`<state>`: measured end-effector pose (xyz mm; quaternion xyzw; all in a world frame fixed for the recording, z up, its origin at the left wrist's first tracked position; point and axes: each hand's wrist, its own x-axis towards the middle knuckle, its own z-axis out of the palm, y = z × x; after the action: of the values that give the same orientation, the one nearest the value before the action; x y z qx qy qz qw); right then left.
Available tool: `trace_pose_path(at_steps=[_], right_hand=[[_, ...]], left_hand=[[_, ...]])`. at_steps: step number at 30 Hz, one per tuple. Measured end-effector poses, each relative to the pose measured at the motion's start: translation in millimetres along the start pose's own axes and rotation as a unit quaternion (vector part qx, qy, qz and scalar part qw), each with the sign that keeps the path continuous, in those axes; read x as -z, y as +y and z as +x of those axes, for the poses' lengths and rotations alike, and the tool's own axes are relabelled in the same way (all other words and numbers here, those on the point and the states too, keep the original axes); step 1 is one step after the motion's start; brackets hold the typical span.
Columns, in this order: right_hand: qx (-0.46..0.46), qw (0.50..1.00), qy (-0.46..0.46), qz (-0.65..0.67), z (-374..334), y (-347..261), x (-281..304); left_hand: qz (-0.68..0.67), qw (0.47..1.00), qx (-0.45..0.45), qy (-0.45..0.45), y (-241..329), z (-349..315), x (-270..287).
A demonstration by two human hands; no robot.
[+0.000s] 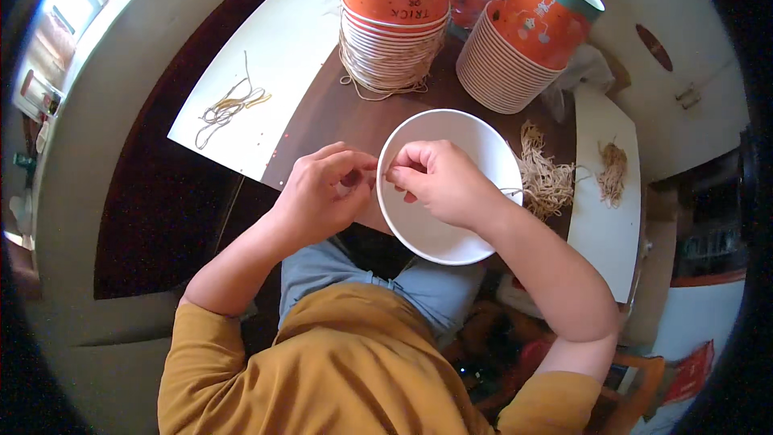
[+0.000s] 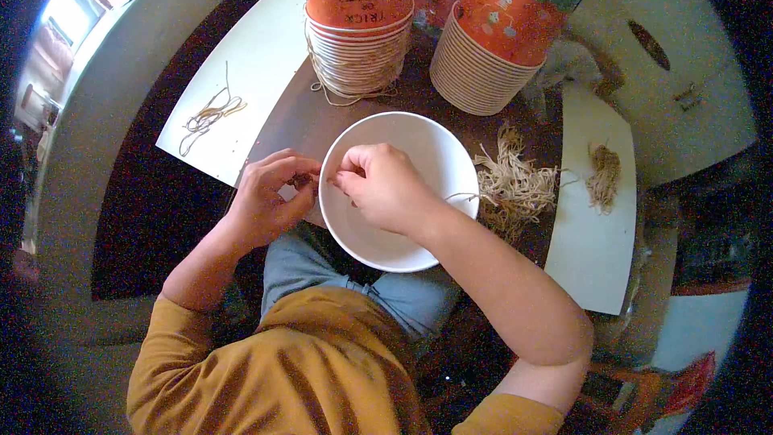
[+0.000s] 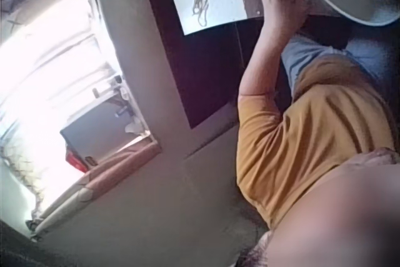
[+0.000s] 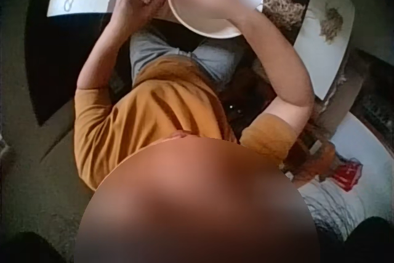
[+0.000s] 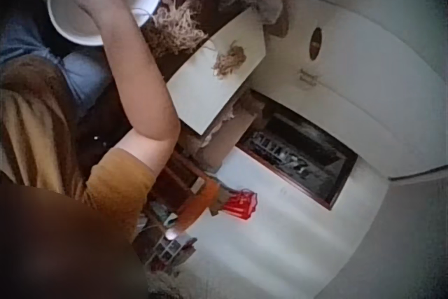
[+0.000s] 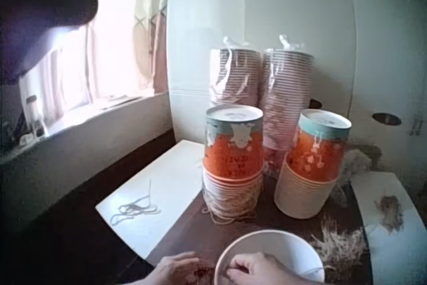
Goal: Tying thin strings to the edges of paper cups.
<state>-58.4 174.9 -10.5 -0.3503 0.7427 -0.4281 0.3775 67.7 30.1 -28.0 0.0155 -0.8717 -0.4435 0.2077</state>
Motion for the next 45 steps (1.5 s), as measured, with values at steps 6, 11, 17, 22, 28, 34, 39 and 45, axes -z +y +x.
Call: trace_pose_path(at_steps=[6,11,17,22,28,34,39,45], right_hand=[[-0.004,1.0,-0.003,-0.009,1,-5,-2],[-0.01,1.0,-0.013,-0.005,2,-5,-4],[-0.038,0.997,-0.04,0.05,-2,-4,-3],[-0.043,0.998,-0.045,0.025,-3,-3,-3],[-0.015,0.987,-0.061,-0.146,-33,-34,2],[0.096,0.945,0.014,-0.313,-49,-17,-8],[0.114,0.94,0.016,-0.323,-50,-17,10],[0.076,0.953,-0.004,-0.293,-47,-21,10]], left_hand=[[0.009,1.0,-0.009,0.012,-2,-1,-3],[0.053,0.998,-0.034,0.031,-6,-2,-6],[0.019,0.999,0.008,0.047,-2,-5,-4],[-0.018,0.996,0.078,0.045,-14,-13,-1],[-0.222,0.958,0.182,0.021,-29,-23,10],[-0.448,0.888,0.101,-0.021,-24,-21,12],[-0.503,0.853,0.13,-0.051,-17,-20,10],[-0.417,0.9,0.098,0.088,-28,-36,-6]])
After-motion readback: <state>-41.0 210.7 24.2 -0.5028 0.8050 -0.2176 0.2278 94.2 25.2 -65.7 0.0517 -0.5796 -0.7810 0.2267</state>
